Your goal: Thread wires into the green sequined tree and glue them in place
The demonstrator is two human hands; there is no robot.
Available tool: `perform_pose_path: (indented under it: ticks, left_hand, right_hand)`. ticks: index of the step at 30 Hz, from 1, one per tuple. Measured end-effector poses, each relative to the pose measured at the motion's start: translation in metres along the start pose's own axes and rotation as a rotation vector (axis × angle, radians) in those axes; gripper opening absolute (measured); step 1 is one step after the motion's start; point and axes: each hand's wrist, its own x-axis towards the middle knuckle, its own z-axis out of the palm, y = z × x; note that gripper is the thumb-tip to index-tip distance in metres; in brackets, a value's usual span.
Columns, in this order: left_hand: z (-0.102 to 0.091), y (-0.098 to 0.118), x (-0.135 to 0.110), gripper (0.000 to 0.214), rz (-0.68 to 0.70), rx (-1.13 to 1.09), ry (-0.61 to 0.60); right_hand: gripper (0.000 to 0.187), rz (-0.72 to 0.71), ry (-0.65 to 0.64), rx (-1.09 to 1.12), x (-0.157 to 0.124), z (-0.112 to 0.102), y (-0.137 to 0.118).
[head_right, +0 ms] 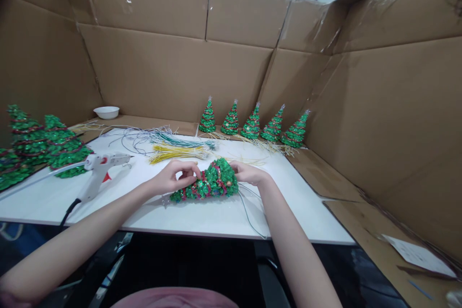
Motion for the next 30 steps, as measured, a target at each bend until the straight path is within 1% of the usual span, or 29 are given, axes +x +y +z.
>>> perform_pose_path:
  ticks: [5, 11, 17, 23, 30]
  left_hand:
    - [-0.0017, -0.0027, -0.0011, 0.016, -0.003, -0.023, -0.014]
    - [-0.0016, -0.0076, -0.0019, 0.018, 0.006, -0.035, 0.001]
    - [-0.0005, -0.0059, -0.0017, 0.020, 0.003, -0.025, 0.010]
    - [-0.0004, -0.0043, -0.0007, 0.021, 0.002, -0.013, 0.013]
    - [-0.0004, -0.0039, -0.0008, 0.019, 0.000, 0.003, 0.012]
  right_hand:
    - [0.041, 0.000, -0.001, -0.002, 0.0002, 0.0000, -0.0013]
    - [0.039, -0.007, -0.002, 0.001, 0.0000, 0.0006, -0.0029]
    - [0.045, -0.008, -0.010, 0.004, 0.0004, 0.0011, -0.0036]
    - [0.040, -0.011, -0.005, 0.006, 0.0003, 0.0008, -0.0035]
    - [0.039, 0.000, 0.007, 0.005, 0.0002, 0.0008, -0.0010]
